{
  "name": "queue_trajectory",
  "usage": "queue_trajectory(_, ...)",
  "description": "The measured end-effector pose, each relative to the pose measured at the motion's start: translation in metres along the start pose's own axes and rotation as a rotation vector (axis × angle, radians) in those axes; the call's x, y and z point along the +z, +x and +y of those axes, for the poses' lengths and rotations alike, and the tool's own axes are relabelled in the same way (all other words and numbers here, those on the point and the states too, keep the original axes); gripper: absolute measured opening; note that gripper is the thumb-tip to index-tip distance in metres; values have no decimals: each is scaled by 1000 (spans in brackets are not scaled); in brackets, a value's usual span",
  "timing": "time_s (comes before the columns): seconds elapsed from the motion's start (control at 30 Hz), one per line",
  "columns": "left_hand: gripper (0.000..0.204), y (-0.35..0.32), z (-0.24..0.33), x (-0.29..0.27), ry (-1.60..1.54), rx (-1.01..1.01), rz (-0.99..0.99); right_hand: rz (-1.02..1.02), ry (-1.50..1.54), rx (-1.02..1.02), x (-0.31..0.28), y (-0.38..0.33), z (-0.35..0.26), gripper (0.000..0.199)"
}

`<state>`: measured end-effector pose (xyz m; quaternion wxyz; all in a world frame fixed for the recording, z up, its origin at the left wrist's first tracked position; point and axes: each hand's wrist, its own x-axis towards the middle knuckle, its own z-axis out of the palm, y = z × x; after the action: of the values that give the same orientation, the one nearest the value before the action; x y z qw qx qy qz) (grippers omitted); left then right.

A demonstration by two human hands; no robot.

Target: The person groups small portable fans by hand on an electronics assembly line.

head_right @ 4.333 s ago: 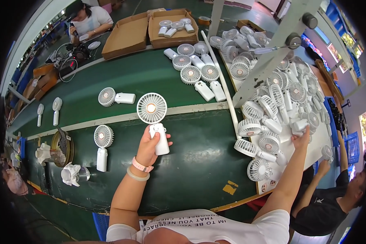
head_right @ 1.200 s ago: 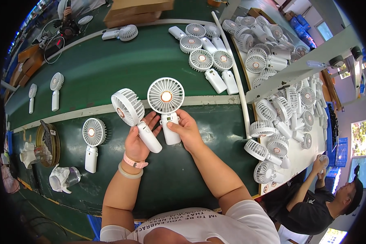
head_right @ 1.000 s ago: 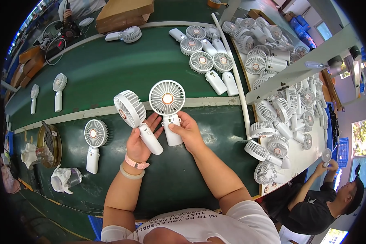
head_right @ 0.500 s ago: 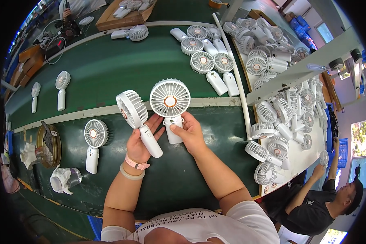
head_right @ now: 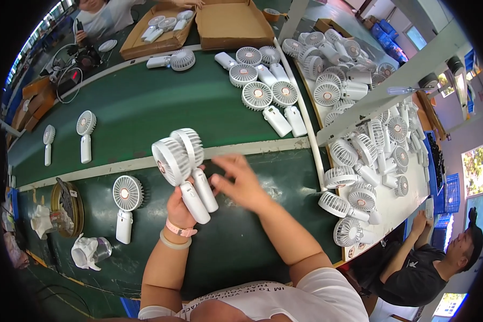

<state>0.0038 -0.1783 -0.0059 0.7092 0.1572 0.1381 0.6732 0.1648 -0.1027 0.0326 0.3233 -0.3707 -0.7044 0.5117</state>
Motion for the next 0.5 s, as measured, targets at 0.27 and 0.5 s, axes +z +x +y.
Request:
queue_trajectory(0.27, 36, 8, 6, -4, -415, -22, 87, 494, -1388, 270, -91, 94, 62, 55)
queue_trajectory(0.5, 59, 9, 12, 0, -629, -130, 169, -287, 1277, 249, -60, 45, 24, 63)
